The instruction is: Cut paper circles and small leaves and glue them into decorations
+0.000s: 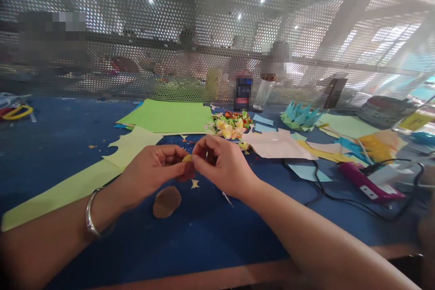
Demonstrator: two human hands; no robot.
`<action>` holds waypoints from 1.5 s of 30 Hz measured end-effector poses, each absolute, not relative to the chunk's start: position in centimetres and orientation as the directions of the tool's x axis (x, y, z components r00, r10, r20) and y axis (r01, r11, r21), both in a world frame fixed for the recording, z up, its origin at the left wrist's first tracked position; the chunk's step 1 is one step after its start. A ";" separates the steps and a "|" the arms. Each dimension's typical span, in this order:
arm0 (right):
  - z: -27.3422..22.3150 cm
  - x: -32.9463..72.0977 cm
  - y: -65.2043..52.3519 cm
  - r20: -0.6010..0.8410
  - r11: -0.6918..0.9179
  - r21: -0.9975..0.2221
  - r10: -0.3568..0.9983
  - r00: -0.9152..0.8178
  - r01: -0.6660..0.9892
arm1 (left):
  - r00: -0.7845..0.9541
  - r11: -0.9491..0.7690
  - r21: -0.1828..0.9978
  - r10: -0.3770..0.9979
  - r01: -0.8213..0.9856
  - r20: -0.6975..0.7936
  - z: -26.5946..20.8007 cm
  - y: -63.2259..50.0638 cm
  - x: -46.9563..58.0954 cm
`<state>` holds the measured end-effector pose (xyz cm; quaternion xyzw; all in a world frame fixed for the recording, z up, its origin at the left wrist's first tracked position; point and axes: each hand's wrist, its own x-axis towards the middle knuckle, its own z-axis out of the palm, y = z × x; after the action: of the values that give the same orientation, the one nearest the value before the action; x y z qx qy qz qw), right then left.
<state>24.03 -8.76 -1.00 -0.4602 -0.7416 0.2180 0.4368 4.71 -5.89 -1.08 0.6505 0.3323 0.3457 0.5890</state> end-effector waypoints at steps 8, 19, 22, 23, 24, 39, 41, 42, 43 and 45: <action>-0.9 24.2 -8.4 0.319 0.384 -0.851 0.920 -0.228 0.358 | 0.567 -0.177 0.979 0.819 0.099 0.091 -1.2 -5.9 4.3; -0.2 24.3 -8.6 0.146 0.209 -0.952 0.953 -0.264 0.225 | 0.645 -0.291 0.945 0.753 0.150 0.130 -0.4 -5.5 3.9; -0.5 24.5 -8.4 0.136 0.201 -0.954 0.951 -0.277 0.222 | 0.644 -0.342 0.924 0.749 0.170 0.158 -0.4 -5.3 3.8; -0.5 24.6 -8.4 0.133 0.199 -0.954 0.951 -0.279 0.223 | 0.646 -0.353 0.920 0.745 0.172 0.165 -0.4 -5.3 3.9; -0.6 24.6 -8.3 0.131 0.198 -0.954 0.951 -0.279 0.224 | 0.648 -0.360 0.917 0.742 0.171 0.171 -0.4 -5.3 3.9; -0.6 23.8 -8.7 0.265 0.319 -0.917 0.936 -0.230 0.240 | 0.650 -0.500 0.782 0.742 0.372 0.164 1.7 -4.5 3.1; -0.7 24.1 -8.5 0.300 0.335 -0.913 0.938 -0.174 0.234 | 0.607 -0.647 0.627 0.724 0.434 0.327 2.1 -5.6 3.2; -0.7 24.3 -8.3 0.316 0.342 -0.910 0.938 -0.141 0.234 | 0.581 -0.729 0.531 0.675 0.432 0.454 2.0 -6.6 3.0; -0.8 24.5 -8.1 0.330 0.348 -0.907 0.937 -0.112 0.238 | 0.543 -0.802 0.434 0.597 0.409 0.591 1.4 -8.0 2.7; -1.0 24.8 -7.7 0.342 0.352 -0.901 0.936 -0.085 0.254 | 0.509 -0.893 0.286 0.436 0.348 0.742 -0.6 -11.2 1.2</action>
<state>24.81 -7.73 -0.96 -0.4559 -0.6528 0.3409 0.4998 1.19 -11.24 -0.60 0.8673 0.2260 0.4408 0.0499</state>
